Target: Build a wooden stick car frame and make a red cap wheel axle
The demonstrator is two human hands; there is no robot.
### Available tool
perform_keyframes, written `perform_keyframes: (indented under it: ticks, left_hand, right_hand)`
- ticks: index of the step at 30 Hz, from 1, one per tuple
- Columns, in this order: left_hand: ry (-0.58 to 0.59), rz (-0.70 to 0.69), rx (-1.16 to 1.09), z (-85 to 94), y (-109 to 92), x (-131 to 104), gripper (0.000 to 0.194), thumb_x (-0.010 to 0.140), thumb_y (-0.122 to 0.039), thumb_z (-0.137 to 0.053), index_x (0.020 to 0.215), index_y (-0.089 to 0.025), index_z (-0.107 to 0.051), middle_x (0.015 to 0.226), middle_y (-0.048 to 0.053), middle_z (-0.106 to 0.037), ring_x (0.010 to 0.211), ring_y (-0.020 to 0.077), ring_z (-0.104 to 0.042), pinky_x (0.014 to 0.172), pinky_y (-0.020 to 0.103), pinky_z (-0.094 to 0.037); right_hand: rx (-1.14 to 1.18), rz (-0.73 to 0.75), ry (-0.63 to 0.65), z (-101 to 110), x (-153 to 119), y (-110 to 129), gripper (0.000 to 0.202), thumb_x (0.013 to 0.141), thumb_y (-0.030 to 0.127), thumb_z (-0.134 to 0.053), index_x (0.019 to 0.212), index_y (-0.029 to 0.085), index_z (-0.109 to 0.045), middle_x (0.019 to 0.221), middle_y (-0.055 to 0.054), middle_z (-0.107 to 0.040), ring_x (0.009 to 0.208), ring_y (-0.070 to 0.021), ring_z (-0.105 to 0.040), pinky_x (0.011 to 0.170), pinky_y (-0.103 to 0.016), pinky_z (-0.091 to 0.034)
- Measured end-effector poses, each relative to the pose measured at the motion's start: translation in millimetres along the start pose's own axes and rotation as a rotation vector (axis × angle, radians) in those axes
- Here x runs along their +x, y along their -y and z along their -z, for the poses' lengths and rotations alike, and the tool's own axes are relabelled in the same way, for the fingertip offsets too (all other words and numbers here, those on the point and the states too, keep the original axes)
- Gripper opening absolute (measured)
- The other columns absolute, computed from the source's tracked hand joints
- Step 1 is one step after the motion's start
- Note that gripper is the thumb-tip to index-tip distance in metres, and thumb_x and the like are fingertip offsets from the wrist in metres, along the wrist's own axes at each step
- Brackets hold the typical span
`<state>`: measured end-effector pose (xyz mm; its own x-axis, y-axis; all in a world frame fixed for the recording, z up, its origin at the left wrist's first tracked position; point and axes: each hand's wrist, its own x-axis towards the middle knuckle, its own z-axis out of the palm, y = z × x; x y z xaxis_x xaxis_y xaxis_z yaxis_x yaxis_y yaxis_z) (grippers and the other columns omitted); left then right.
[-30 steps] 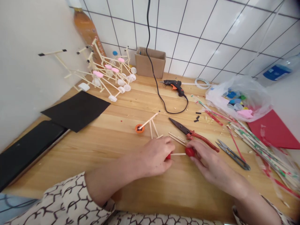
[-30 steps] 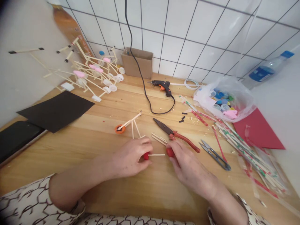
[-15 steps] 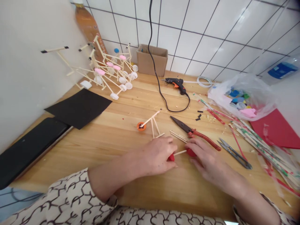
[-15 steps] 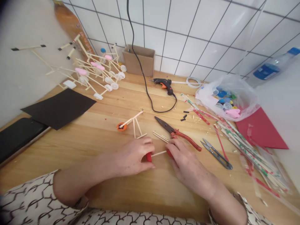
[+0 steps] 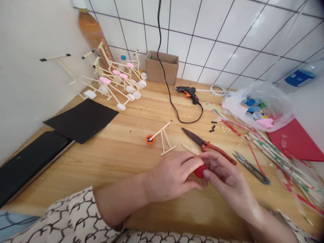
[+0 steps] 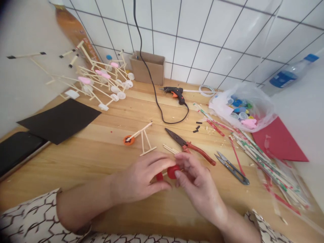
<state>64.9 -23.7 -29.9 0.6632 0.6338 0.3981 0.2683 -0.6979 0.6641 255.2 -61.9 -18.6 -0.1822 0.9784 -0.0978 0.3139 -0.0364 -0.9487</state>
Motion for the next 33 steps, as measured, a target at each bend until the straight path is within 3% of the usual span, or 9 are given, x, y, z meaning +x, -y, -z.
perform_keyframes:
  ticks: [6,9,13,16,18,21,24,27,33]
  left_hand:
    - [-0.069,-0.058,-0.048,-1.8,-2,-1,0.029,0.088,-0.036,-0.056,0.099,-0.010,-0.062,0.094,0.010,-0.064,0.085,0.0182,-0.060,0.077,0.031,-0.051]
    - [-0.059,-0.009,-0.211,-1.2,-1,1,0.026,0.083,-0.034,-0.064,0.098,-0.013,-0.064,0.096,0.009,-0.061,0.087,0.0170,-0.059,0.080,0.030,-0.050]
    - [-0.106,0.168,-0.485,1.8,0,4,0.031,0.070,-0.027,-0.077,0.094,-0.015,-0.061,0.102,0.009,-0.063,0.096,0.0188,-0.060,0.088,0.033,-0.047]
    - [-0.081,0.348,-0.705,5.2,0,5,0.035,0.064,-0.019,-0.079,0.091,-0.014,-0.057,0.101,0.009,-0.064,0.094,0.0189,-0.062,0.087,0.033,-0.047]
    - [-0.043,0.445,-0.847,6.6,0,5,0.036,0.061,-0.018,-0.080,0.088,-0.014,-0.055,0.098,0.008,-0.064,0.092,0.0187,-0.063,0.083,0.032,-0.047]
    - [-0.005,0.562,-0.969,7.4,1,5,0.040,0.056,-0.017,-0.081,0.085,-0.015,-0.053,0.094,0.006,-0.064,0.088,0.0181,-0.063,0.079,0.032,-0.047]
    - [0.007,0.617,-1.010,7.9,4,5,0.042,0.053,-0.015,-0.082,0.084,-0.015,-0.054,0.089,0.004,-0.064,0.083,0.0161,-0.061,0.078,0.033,-0.047]
    - [0.001,0.633,-1.069,9.0,5,7,0.041,0.051,-0.014,-0.082,0.083,-0.015,-0.055,0.085,0.002,-0.063,0.080,0.0140,-0.060,0.077,0.031,-0.046]
    - [0.041,0.676,-1.256,8.0,10,9,0.047,0.047,-0.015,-0.086,0.087,-0.015,-0.062,0.082,0.002,-0.063,0.076,0.0129,-0.059,0.067,0.026,-0.048]
  right_hand:
    - [0.411,-0.140,0.037,-14,-3,-2,0.028,0.084,0.031,-0.062,0.108,0.023,-0.052,0.077,0.000,-0.063,0.059,-0.0097,-0.057,0.050,-0.021,-0.050]
    - [0.432,-0.135,0.073,-12,-3,0,0.027,0.085,0.033,-0.059,0.109,0.024,-0.052,0.073,0.001,-0.063,0.056,-0.0104,-0.057,0.048,-0.021,-0.050]
    - [0.007,-0.039,0.043,8,-1,11,0.026,0.085,0.033,-0.057,0.111,0.026,-0.055,0.103,-0.005,-0.065,0.083,-0.0160,-0.065,0.069,-0.028,-0.055]
    - [-0.495,0.153,-0.212,44,-1,8,0.024,0.083,0.038,-0.058,0.103,0.025,-0.060,0.110,-0.007,-0.062,0.076,-0.0171,-0.064,0.072,-0.033,-0.053]
    - [-0.787,0.155,-0.349,71,-3,-3,0.030,0.082,0.045,-0.055,0.103,0.024,-0.059,0.109,-0.009,-0.062,0.071,-0.0190,-0.062,0.066,-0.035,-0.051]
    - [-1.109,0.050,-0.347,106,-9,-25,0.042,0.082,0.054,-0.043,0.102,0.021,-0.058,0.107,-0.014,-0.063,0.088,-0.0317,-0.062,0.075,-0.045,-0.048]
    - [-1.234,-0.059,-0.236,123,-15,-43,0.044,0.082,0.052,-0.039,0.100,0.017,-0.058,0.101,-0.017,-0.065,0.095,-0.0370,-0.061,0.079,-0.049,-0.047]
    - [-1.253,-0.162,-0.158,128,-16,-52,0.035,0.081,0.044,-0.041,0.095,0.018,-0.060,0.098,-0.015,-0.067,0.091,-0.0347,-0.063,0.076,-0.047,-0.048]
    - [-1.178,-0.298,-0.170,139,-14,-61,0.030,0.077,0.045,-0.046,0.088,0.022,-0.061,0.087,-0.012,-0.070,0.080,-0.0322,-0.066,0.064,-0.041,-0.048]
